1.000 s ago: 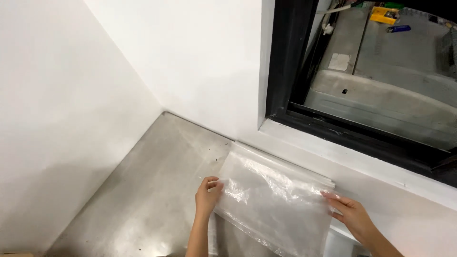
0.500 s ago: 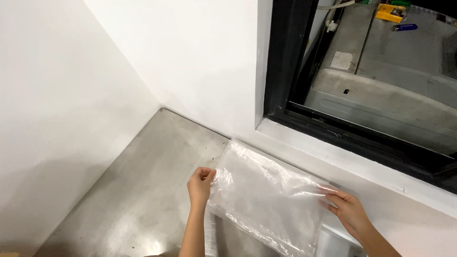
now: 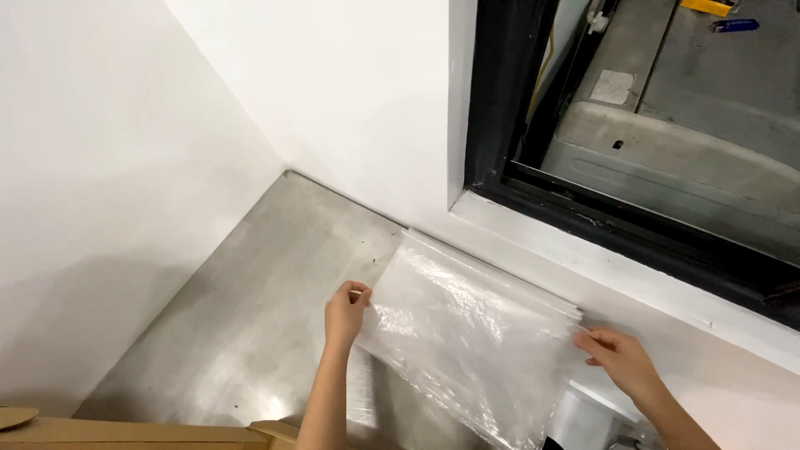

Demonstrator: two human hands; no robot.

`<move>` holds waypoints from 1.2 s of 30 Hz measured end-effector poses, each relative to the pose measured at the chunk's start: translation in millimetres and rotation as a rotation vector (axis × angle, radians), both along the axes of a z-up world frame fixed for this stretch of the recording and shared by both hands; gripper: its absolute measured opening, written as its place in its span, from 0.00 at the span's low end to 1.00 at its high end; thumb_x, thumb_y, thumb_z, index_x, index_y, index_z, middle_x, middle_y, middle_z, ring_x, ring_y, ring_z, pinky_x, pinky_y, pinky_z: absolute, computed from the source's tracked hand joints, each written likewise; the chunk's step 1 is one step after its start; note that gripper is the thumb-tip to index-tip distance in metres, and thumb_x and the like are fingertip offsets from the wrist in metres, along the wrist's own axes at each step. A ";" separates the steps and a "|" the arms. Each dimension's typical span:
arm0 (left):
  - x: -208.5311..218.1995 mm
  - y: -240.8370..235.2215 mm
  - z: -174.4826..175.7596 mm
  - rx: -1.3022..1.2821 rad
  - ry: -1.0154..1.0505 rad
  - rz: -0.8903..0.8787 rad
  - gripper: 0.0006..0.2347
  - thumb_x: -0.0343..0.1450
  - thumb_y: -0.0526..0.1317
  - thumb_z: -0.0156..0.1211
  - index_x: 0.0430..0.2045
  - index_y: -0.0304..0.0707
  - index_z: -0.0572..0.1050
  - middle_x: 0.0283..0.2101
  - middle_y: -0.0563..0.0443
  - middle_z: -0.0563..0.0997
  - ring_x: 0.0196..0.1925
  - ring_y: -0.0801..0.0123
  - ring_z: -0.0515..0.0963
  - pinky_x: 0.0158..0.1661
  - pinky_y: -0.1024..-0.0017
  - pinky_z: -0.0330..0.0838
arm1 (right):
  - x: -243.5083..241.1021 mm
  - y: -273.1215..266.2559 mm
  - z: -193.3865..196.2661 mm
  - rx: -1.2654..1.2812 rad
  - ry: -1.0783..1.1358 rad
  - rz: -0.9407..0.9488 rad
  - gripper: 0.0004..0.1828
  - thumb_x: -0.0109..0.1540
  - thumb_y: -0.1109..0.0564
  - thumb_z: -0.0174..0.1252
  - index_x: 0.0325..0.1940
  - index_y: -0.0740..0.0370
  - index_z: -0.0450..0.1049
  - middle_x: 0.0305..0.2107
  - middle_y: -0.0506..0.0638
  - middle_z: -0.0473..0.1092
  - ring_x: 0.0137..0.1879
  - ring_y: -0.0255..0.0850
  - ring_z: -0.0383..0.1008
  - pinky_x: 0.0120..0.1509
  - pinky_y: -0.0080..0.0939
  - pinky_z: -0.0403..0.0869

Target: Picking clothes from a rack and folding them on a table for packing

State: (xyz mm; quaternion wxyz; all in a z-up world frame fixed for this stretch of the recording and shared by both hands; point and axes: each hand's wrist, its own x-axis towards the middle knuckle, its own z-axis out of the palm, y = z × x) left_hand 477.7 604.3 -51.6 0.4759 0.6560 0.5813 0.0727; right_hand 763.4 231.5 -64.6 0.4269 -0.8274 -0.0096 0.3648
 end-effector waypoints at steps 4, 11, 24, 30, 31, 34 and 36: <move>0.4 -9.7 -29.6 0.074 0.048 0.033 0.06 0.78 0.45 0.57 0.42 0.53 0.79 0.41 0.58 0.84 0.39 0.69 0.79 0.38 0.67 0.71 | 18.0 -9.6 -33.0 -0.272 -0.216 0.154 0.22 0.59 0.36 0.70 0.35 0.57 0.85 0.25 0.48 0.79 0.34 0.39 0.75 0.44 0.39 0.67; 27.5 -69.8 -39.1 0.747 0.005 -0.143 0.16 0.71 0.41 0.67 0.53 0.45 0.75 0.56 0.44 0.77 0.55 0.48 0.76 0.50 0.54 0.73 | -3.0 31.5 -5.6 -0.014 -0.672 0.422 0.10 0.66 0.46 0.60 0.45 0.49 0.81 0.43 0.41 0.78 0.52 0.38 0.79 0.59 0.40 0.75; 80.4 -168.9 -84.2 0.930 -0.066 -0.453 0.22 0.80 0.49 0.48 0.69 0.41 0.64 0.79 0.40 0.55 0.80 0.42 0.53 0.71 0.48 0.52 | 1.3 110.8 -42.4 -0.138 -0.614 0.778 0.13 0.66 0.45 0.59 0.30 0.49 0.78 0.31 0.40 0.75 0.43 0.37 0.75 0.50 0.41 0.71; 96.7 -153.8 -65.5 0.956 -0.095 -0.464 0.22 0.81 0.47 0.50 0.70 0.40 0.64 0.80 0.39 0.52 0.81 0.44 0.51 0.71 0.47 0.52 | 0.4 118.7 -26.7 -0.069 -0.669 0.612 0.12 0.69 0.43 0.56 0.42 0.49 0.80 0.41 0.39 0.73 0.46 0.39 0.77 0.50 0.43 0.73; 99.0 -148.9 -67.6 0.955 -0.098 -0.467 0.22 0.81 0.47 0.50 0.70 0.40 0.64 0.80 0.39 0.52 0.81 0.44 0.51 0.71 0.47 0.52 | -0.8 118.8 -25.8 -0.072 -0.669 0.609 0.12 0.69 0.43 0.56 0.42 0.49 0.80 0.41 0.39 0.73 0.46 0.39 0.77 0.50 0.43 0.73; 102.6 -135.4 -63.8 1.102 -0.006 -0.511 0.33 0.74 0.57 0.63 0.73 0.46 0.61 0.82 0.47 0.51 0.83 0.49 0.49 0.72 0.42 0.49 | -8.5 119.5 -24.2 -0.023 -0.769 0.622 0.11 0.67 0.48 0.59 0.53 0.48 0.74 0.52 0.39 0.72 0.58 0.36 0.79 0.55 0.46 0.78; 102.4 -128.2 -47.1 0.783 0.098 -0.720 0.47 0.68 0.57 0.76 0.79 0.58 0.48 0.83 0.52 0.38 0.83 0.46 0.32 0.68 0.23 0.34 | -17.2 120.1 -23.4 0.166 -1.142 0.720 0.32 0.60 0.57 0.65 0.69 0.58 0.68 0.65 0.52 0.66 0.70 0.49 0.68 0.73 0.50 0.69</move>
